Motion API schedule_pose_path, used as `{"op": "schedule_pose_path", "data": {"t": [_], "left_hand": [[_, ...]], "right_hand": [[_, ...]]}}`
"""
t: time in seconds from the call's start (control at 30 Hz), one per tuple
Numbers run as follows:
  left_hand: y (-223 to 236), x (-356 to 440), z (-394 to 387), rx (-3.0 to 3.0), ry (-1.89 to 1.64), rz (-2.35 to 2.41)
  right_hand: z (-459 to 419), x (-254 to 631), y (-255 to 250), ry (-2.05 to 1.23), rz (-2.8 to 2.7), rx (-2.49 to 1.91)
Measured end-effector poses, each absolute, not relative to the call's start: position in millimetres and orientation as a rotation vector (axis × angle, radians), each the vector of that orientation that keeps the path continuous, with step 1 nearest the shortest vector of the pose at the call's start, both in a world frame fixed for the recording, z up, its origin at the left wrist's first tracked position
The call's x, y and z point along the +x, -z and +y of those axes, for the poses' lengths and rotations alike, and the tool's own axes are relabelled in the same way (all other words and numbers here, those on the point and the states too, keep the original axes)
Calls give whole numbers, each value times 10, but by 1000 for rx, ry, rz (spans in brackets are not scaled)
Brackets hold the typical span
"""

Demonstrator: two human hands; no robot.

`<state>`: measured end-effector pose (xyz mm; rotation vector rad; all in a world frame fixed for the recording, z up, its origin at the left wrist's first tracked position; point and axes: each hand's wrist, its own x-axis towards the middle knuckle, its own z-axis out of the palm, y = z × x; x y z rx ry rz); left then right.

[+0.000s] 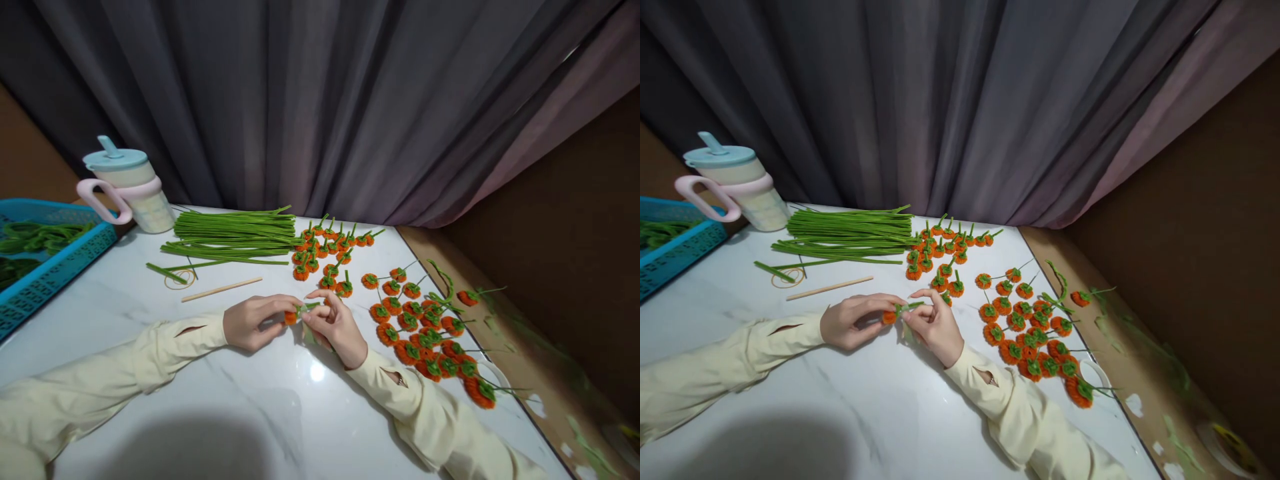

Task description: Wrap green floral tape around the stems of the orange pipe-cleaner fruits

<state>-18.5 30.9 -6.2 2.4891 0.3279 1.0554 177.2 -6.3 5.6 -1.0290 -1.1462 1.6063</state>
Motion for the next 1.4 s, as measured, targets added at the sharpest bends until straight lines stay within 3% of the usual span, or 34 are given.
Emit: {"op": "schedule_pose_path", "data": {"t": [1.4], "left_hand": [[-9,-142,274,2869,-1208,254]], "right_hand": [[5,1858,-13,-1699,-1321,-915]]}}
